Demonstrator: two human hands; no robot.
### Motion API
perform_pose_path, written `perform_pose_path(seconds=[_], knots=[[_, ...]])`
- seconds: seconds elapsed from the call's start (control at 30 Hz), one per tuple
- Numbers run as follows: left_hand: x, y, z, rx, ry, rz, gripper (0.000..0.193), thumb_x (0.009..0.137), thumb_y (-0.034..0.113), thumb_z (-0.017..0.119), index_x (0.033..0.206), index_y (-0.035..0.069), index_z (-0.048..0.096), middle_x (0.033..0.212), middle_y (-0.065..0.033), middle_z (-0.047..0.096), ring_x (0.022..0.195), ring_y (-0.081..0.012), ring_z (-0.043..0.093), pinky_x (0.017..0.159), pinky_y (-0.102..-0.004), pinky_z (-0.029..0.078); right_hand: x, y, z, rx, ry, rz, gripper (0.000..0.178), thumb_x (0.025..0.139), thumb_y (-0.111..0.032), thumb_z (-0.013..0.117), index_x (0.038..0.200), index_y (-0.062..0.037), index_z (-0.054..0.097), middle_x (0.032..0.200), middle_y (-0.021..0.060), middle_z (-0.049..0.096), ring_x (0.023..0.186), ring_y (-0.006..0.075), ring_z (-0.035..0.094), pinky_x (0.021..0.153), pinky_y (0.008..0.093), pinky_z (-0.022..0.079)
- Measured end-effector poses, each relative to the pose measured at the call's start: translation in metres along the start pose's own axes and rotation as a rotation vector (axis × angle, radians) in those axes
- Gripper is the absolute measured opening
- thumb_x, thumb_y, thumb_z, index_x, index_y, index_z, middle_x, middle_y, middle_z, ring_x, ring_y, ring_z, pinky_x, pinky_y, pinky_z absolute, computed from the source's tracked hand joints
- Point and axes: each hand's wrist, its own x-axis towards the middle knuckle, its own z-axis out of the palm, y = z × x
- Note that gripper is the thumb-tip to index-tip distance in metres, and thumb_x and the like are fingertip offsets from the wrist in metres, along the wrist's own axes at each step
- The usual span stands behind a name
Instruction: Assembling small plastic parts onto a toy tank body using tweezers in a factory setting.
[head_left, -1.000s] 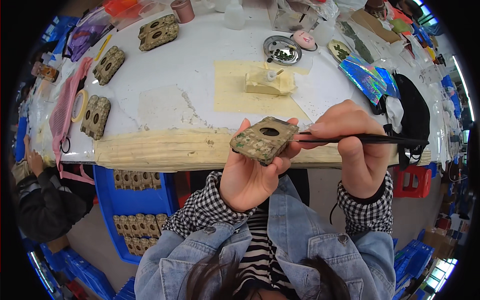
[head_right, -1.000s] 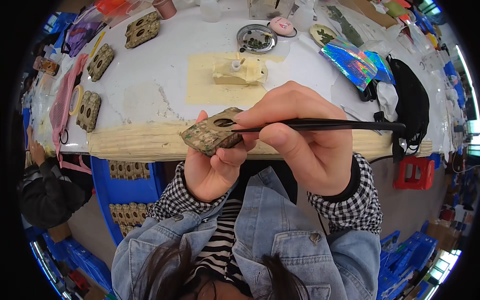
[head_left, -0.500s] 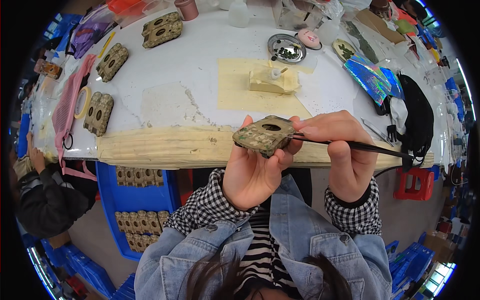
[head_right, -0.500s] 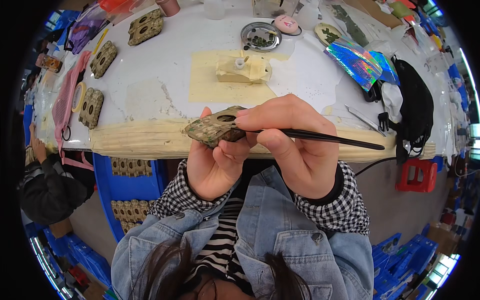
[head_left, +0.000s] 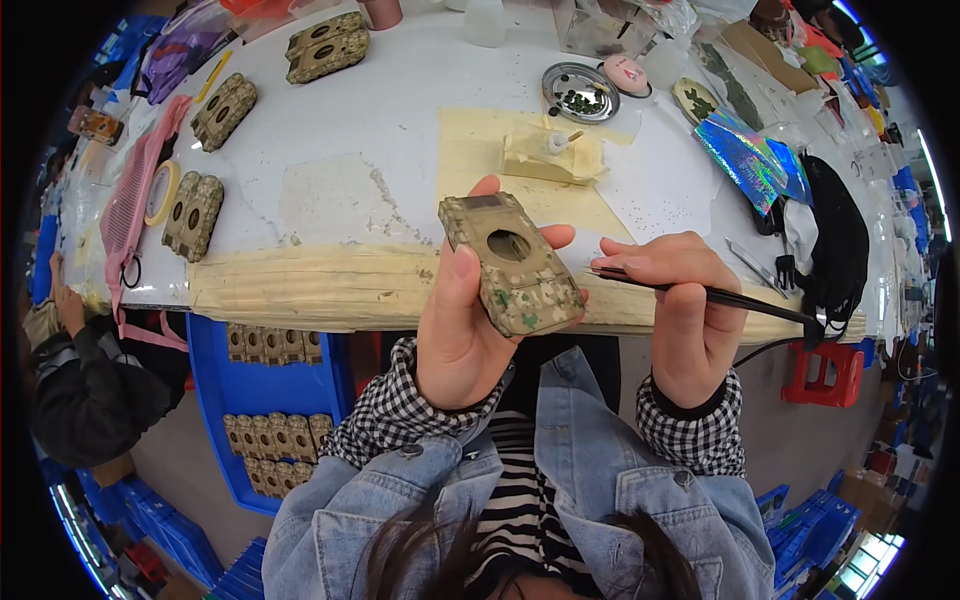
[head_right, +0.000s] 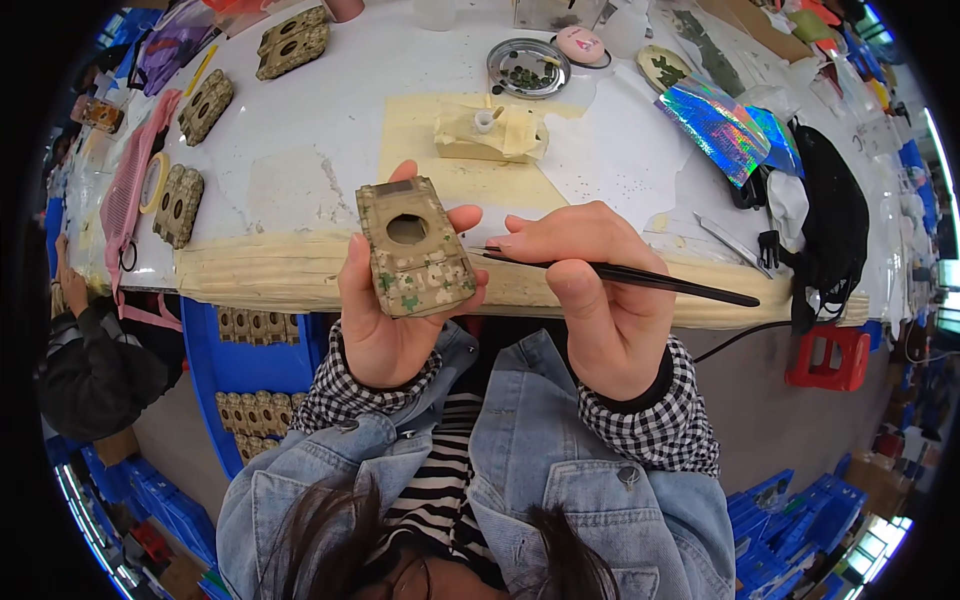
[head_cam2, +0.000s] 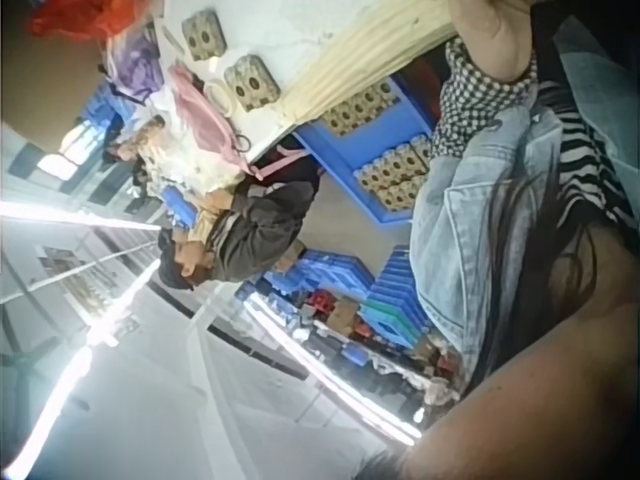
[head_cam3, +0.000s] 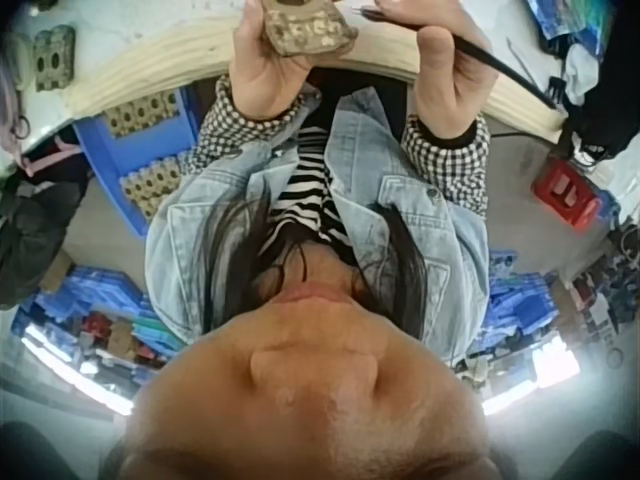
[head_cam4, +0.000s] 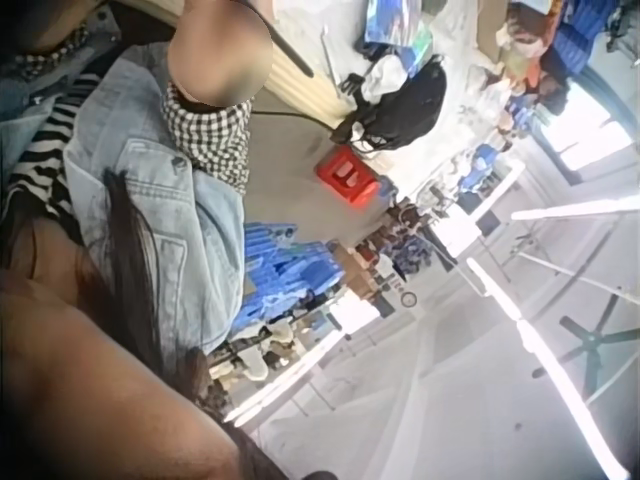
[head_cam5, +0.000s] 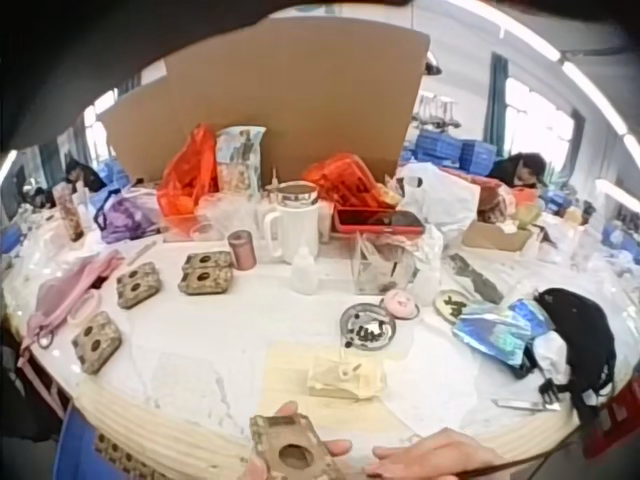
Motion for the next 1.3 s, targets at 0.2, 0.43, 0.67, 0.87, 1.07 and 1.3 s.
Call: perform_pose_path(seconds=[0.2,0.43,0.67,0.87,1.07,1.3], knots=[[0.003,-0.001,0.000,0.220,0.028,0.062,0.063,0.092,0.039,0.034,0.143,0.018,0.004,0.133,-0.0246,0.036,0.107,-0.0313,0.055,0.086,-0.0431,0.050,-0.007,0.005,0.007,0.084,-0.001,0.064,0.025,0.093,-0.017,0.046,0.095,0.0027,0.061,0.091,0.0129,0.064,0.085,0.0198,0.056,0.087,0.0405,0.047],[0.007,-0.002,-0.007,0.136,-0.048,0.108,0.073,0.087,0.027,0.045,0.144,0.015,0.001,0.138,-0.0273,0.028,0.121,-0.0287,0.041,0.098,-0.0410,0.037,-0.010,0.007,0.004,0.060,-0.071,0.046,0.026,0.093,-0.020,0.046,0.097,0.0013,0.061,0.096,0.0142,0.065,0.091,0.0210,0.057,0.091,0.0412,0.045],[0.008,0.001,-0.005,0.195,-0.034,0.110,0.078,0.084,0.029,0.050,0.144,0.015,0.001,0.142,-0.0256,0.023,0.125,-0.0285,0.036,0.101,-0.0408,0.034,-0.011,0.010,0.004,0.090,-0.066,0.070,0.025,0.093,-0.018,0.046,0.097,0.0014,0.061,0.096,0.0148,0.064,0.093,0.0215,0.057,0.092,0.0416,0.045],[0.009,0.001,-0.006,0.202,-0.039,0.108,0.080,0.083,0.030,0.051,0.144,0.015,0.001,0.143,-0.0245,0.022,0.128,-0.0281,0.033,0.102,-0.0398,0.032,-0.012,0.010,0.004,0.090,-0.065,0.079,0.025,0.093,-0.018,0.046,0.096,0.0019,0.061,0.095,0.0153,0.064,0.092,0.0217,0.058,0.092,0.0418,0.045],[0.010,0.001,-0.009,0.205,-0.060,0.101,0.077,0.086,0.030,0.048,0.144,0.013,0.001,0.143,-0.0228,0.021,0.130,-0.0270,0.029,0.103,-0.0389,0.030,-0.013,0.011,0.005,0.110,-0.063,0.079,0.027,0.093,-0.021,0.046,0.096,0.0021,0.061,0.094,0.0153,0.064,0.092,0.0222,0.058,0.091,0.0422,0.046],[0.012,0.001,-0.011,0.350,-0.052,0.119,0.073,0.087,0.038,0.040,0.144,0.012,0.001,0.143,-0.0278,0.017,0.101,-0.0295,0.057,0.088,-0.0414,0.047,-0.013,0.011,0.005,0.107,-0.063,0.082,0.028,0.093,-0.022,0.046,0.095,0.0018,0.061,0.094,0.0150,0.064,0.092,0.0223,0.058,0.091,0.0418,0.046]])
